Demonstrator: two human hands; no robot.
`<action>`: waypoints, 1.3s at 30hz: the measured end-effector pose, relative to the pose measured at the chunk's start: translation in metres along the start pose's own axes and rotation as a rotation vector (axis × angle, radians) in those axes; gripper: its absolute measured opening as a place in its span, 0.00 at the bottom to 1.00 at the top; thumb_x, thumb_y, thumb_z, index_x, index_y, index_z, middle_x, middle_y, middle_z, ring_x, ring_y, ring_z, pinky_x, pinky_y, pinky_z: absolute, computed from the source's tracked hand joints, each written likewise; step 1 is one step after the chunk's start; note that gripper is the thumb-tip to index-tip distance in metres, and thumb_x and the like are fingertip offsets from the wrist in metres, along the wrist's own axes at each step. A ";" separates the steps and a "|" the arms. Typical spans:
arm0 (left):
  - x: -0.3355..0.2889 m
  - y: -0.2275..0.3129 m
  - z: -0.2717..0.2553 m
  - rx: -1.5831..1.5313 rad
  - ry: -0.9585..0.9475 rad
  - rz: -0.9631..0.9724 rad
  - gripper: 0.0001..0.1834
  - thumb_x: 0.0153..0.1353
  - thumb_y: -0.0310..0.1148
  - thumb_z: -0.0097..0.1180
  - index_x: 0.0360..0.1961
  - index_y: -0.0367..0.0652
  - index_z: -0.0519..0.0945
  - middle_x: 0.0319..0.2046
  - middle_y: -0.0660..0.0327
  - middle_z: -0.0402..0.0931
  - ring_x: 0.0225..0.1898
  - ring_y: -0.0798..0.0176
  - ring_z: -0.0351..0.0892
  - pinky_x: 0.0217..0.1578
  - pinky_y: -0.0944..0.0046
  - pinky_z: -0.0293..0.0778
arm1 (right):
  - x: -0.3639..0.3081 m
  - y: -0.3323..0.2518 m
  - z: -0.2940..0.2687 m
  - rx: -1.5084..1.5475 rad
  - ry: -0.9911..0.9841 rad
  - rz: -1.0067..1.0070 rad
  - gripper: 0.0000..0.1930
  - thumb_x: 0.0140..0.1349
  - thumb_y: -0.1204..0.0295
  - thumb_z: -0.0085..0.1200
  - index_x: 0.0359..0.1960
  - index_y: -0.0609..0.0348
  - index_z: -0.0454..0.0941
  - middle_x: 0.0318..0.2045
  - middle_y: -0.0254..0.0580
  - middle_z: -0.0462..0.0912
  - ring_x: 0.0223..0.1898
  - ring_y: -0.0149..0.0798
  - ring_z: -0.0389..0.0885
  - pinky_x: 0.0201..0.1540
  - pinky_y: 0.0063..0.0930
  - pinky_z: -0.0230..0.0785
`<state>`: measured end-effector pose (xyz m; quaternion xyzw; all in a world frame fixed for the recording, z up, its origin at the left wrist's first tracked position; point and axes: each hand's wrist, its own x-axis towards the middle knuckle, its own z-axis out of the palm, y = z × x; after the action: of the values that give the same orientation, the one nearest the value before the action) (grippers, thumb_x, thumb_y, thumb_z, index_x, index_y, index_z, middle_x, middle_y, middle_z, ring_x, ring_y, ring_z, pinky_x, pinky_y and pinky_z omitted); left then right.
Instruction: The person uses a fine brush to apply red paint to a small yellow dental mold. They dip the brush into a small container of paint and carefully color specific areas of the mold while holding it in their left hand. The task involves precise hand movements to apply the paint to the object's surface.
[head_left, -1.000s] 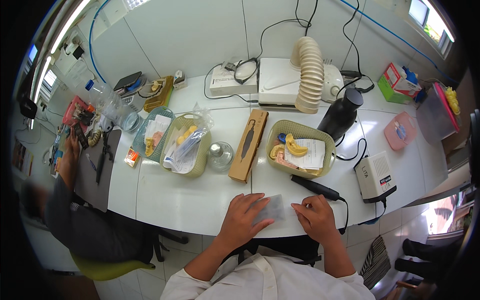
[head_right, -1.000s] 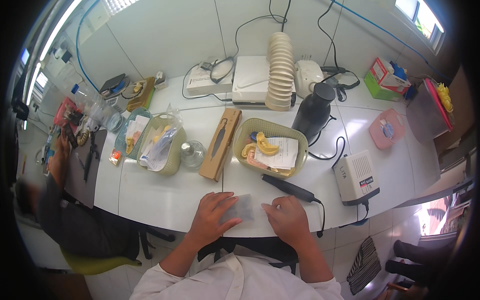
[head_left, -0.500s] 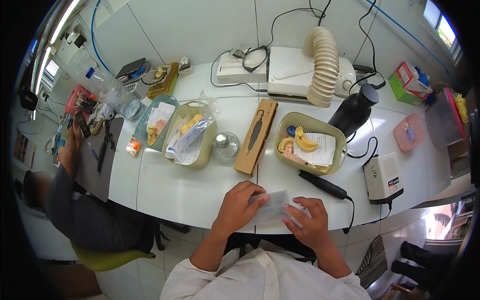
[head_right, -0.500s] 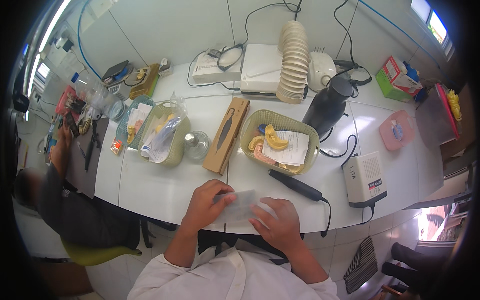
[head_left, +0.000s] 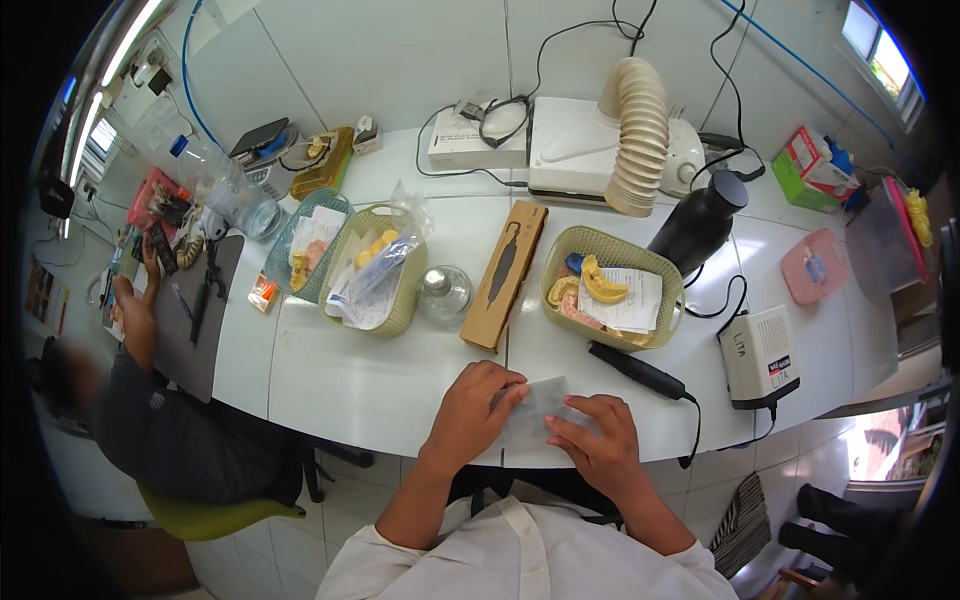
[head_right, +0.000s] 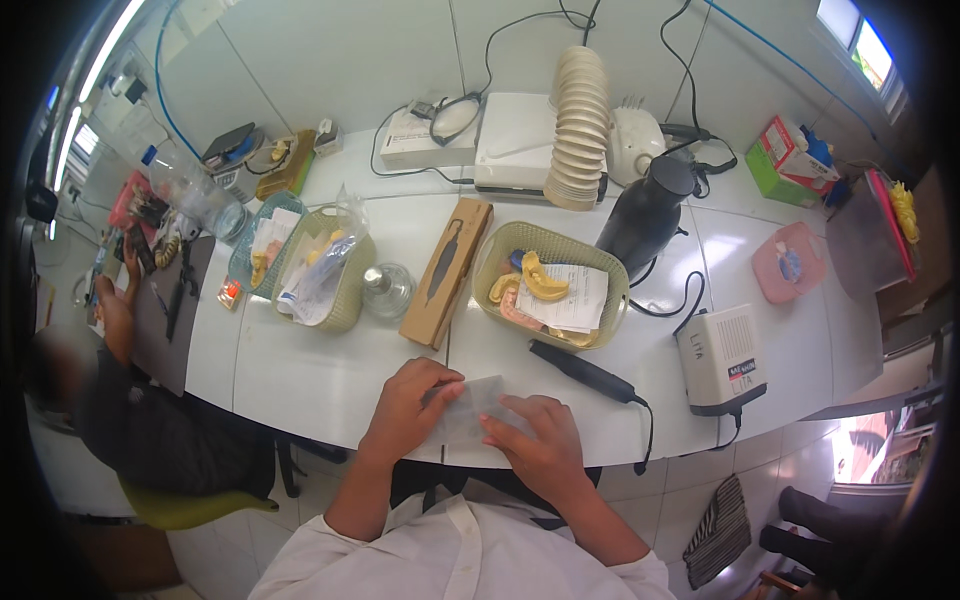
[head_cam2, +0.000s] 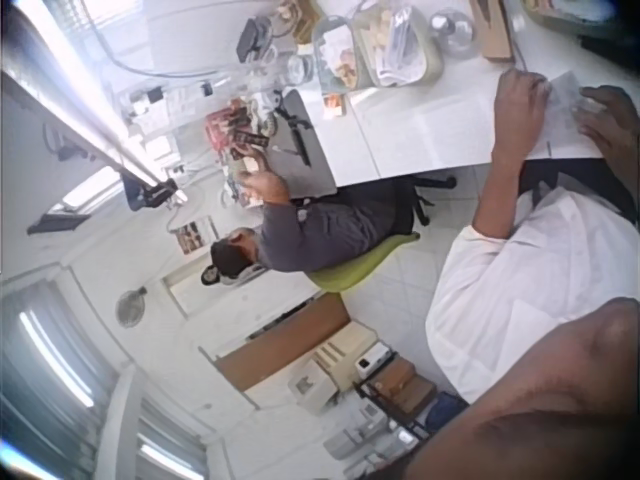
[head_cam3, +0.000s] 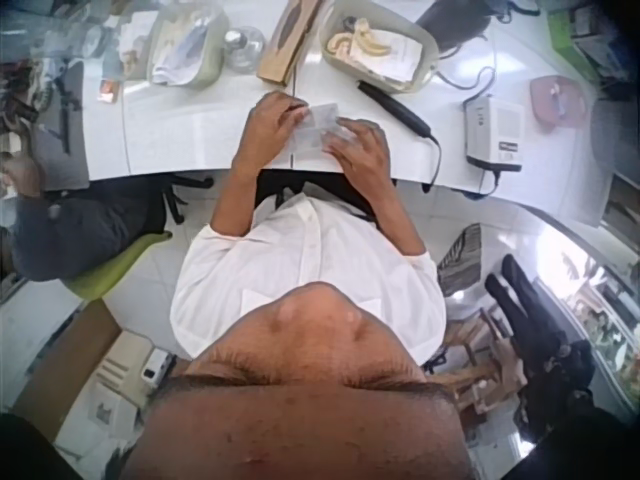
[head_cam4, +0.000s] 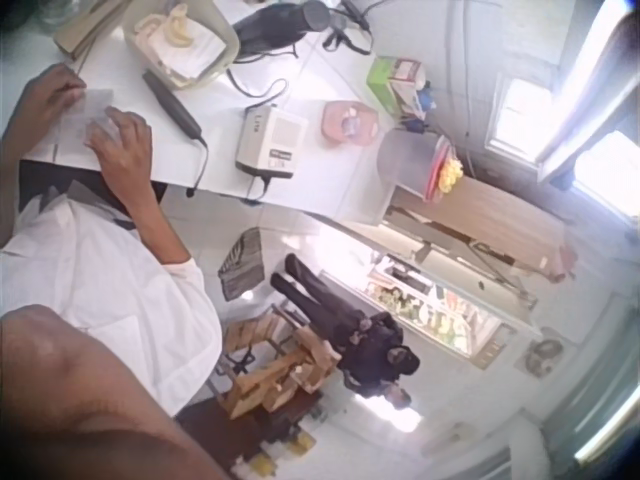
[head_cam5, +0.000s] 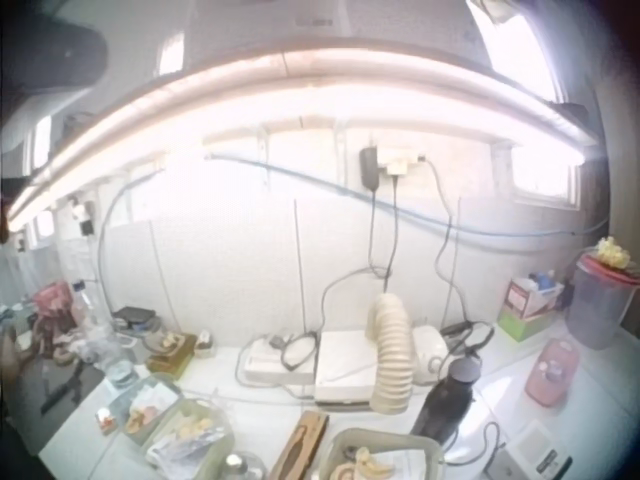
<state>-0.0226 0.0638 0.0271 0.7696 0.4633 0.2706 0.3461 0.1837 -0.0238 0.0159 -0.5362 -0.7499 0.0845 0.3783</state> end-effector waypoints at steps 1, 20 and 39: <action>-0.005 0.000 0.002 0.042 0.035 0.031 0.15 0.60 0.35 0.66 0.46 0.40 0.84 0.41 0.54 0.82 0.45 0.52 0.80 0.48 0.56 0.75 | 0.000 -0.001 0.000 -0.008 0.006 -0.001 0.17 0.48 0.66 0.73 0.42 0.44 0.87 0.49 0.35 0.82 0.45 0.44 0.76 0.48 0.36 0.72; -0.042 -0.004 -0.006 0.152 0.051 0.158 0.39 0.45 0.43 0.76 0.60 0.48 0.77 0.59 0.55 0.72 0.61 0.47 0.69 0.62 0.50 0.64 | 0.140 0.052 -0.061 -0.227 -0.119 0.138 0.16 0.57 0.72 0.66 0.47 0.61 0.83 0.44 0.48 0.83 0.49 0.49 0.81 0.52 0.38 0.73; -0.069 0.018 0.035 0.148 0.078 0.570 0.16 0.51 0.36 0.69 0.44 0.59 0.88 0.54 0.69 0.78 0.59 0.62 0.69 0.55 0.58 0.63 | 0.063 0.000 -0.068 -0.015 0.211 0.095 0.08 0.53 0.81 0.65 0.35 0.60 0.83 0.31 0.42 0.83 0.29 0.39 0.80 0.31 0.29 0.72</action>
<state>-0.0164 -0.0138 0.0133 0.8809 0.2598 0.3518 0.1808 0.2196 0.0116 0.0940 -0.5799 -0.6803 0.0398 0.4465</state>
